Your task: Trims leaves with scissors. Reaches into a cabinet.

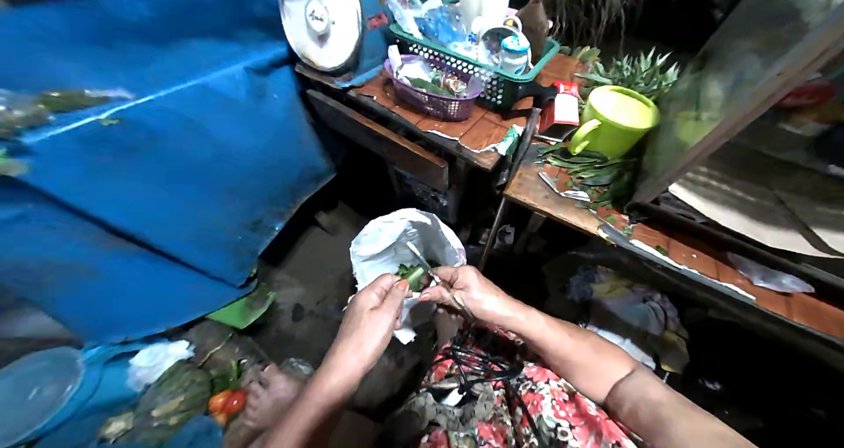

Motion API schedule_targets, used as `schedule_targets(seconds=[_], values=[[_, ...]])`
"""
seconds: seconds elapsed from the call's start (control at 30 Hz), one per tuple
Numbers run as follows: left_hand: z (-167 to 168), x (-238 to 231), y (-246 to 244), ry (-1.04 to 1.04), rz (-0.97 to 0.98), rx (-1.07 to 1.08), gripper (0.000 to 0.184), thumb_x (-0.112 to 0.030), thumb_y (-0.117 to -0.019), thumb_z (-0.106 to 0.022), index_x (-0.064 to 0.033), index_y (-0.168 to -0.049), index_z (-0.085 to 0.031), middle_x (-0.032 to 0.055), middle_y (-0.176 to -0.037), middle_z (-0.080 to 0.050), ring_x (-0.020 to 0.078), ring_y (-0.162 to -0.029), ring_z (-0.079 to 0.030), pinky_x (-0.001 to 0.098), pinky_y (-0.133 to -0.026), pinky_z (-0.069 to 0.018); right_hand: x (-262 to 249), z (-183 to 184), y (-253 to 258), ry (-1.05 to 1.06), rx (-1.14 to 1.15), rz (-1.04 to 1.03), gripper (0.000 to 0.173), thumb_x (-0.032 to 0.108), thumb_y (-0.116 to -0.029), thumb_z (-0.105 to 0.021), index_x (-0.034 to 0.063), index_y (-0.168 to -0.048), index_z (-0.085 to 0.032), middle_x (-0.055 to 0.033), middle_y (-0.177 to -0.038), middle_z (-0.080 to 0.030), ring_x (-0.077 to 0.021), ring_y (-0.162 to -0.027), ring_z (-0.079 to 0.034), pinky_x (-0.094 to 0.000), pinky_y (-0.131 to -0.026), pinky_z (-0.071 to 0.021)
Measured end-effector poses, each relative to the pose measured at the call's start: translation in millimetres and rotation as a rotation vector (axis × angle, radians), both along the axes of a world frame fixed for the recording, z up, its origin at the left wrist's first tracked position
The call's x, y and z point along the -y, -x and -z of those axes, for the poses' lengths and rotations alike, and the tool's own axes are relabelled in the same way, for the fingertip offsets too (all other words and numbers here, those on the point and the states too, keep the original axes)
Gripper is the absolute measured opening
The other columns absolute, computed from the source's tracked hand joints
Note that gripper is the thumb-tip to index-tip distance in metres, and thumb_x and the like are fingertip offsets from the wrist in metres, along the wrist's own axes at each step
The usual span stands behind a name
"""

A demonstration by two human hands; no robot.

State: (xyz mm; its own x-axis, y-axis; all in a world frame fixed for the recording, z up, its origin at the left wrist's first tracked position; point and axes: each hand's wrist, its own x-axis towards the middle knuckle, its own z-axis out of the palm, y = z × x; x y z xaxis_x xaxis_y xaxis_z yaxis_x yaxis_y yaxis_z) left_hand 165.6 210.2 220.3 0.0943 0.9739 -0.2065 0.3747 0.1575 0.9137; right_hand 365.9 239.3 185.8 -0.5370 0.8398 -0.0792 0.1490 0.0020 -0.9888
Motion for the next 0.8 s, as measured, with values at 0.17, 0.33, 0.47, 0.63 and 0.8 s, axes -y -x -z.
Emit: schedule_targets(seconds=[0.17, 0.33, 0.47, 0.63, 0.8], values=[[2, 0, 4, -0.113, 0.094, -0.034, 0.025, -0.026, -0.1014, -0.056, -0.0077, -0.102, -0.073, 0.004, -0.122, -0.063, 0.0075, -0.108, -0.061, 0.0274, -0.091, -0.0525, -3, 11, 3, -0.056, 0.145, 0.058, 0.035, 0.032, -0.099, -0.067, 0.0027, -0.118, -0.067, -0.003, -0.085, -0.068, -0.0068, -0.067, -0.062, -0.026, -0.065, -0.0546], [11, -4, -2, -0.137, 0.152, 0.036, 0.023, -0.025, -0.0984, -0.058, -0.0087, -0.097, -0.073, 0.0053, -0.133, -0.062, 0.0094, -0.119, -0.06, 0.0282, -0.097, -0.0518, 8, 5, 12, -0.236, 0.349, -0.021, 0.032, 0.026, -0.1006, -0.063, -0.0014, -0.116, -0.068, -0.0159, -0.096, -0.071, -0.0258, -0.088, -0.069, -0.0471, -0.084, -0.0554], [13, -3, -6, -0.129, 0.045, 0.239, 0.014, -0.013, -0.0975, -0.057, -0.007, -0.094, -0.068, -0.0006, -0.097, -0.067, 0.0026, -0.071, -0.062, 0.0167, -0.062, -0.0538, 7, 4, 14, -0.231, 0.351, -0.078, 0.034, 0.027, -0.1016, -0.062, 0.001, -0.123, -0.066, -0.0169, -0.102, -0.072, -0.0291, -0.093, -0.07, -0.052, -0.087, -0.0547], [15, -2, -5, -0.141, 0.03, 0.316, 0.015, -0.011, -0.0963, -0.054, -0.0112, -0.087, -0.067, -0.0041, -0.089, -0.066, 0.0032, -0.069, -0.062, 0.0177, -0.065, -0.0551, 4, 3, 12, -0.083, 0.204, -0.173, 0.041, 0.026, -0.0954, -0.073, -0.0018, -0.125, -0.065, -0.0165, -0.105, -0.07, -0.022, -0.093, -0.066, -0.0432, -0.087, -0.0528], [18, -1, -1, -0.185, 0.042, 0.316, 0.017, -0.012, -0.0963, -0.055, -0.0131, -0.085, -0.068, -0.0049, -0.089, -0.066, 0.0032, -0.07, -0.061, 0.017, -0.065, -0.0538, 6, 8, 2, 0.111, -0.053, -0.231, 0.045, 0.01, -0.0927, -0.072, -0.0034, -0.134, -0.059, -0.0117, -0.104, -0.068, -0.008, -0.083, -0.062, -0.027, -0.077, -0.053]])
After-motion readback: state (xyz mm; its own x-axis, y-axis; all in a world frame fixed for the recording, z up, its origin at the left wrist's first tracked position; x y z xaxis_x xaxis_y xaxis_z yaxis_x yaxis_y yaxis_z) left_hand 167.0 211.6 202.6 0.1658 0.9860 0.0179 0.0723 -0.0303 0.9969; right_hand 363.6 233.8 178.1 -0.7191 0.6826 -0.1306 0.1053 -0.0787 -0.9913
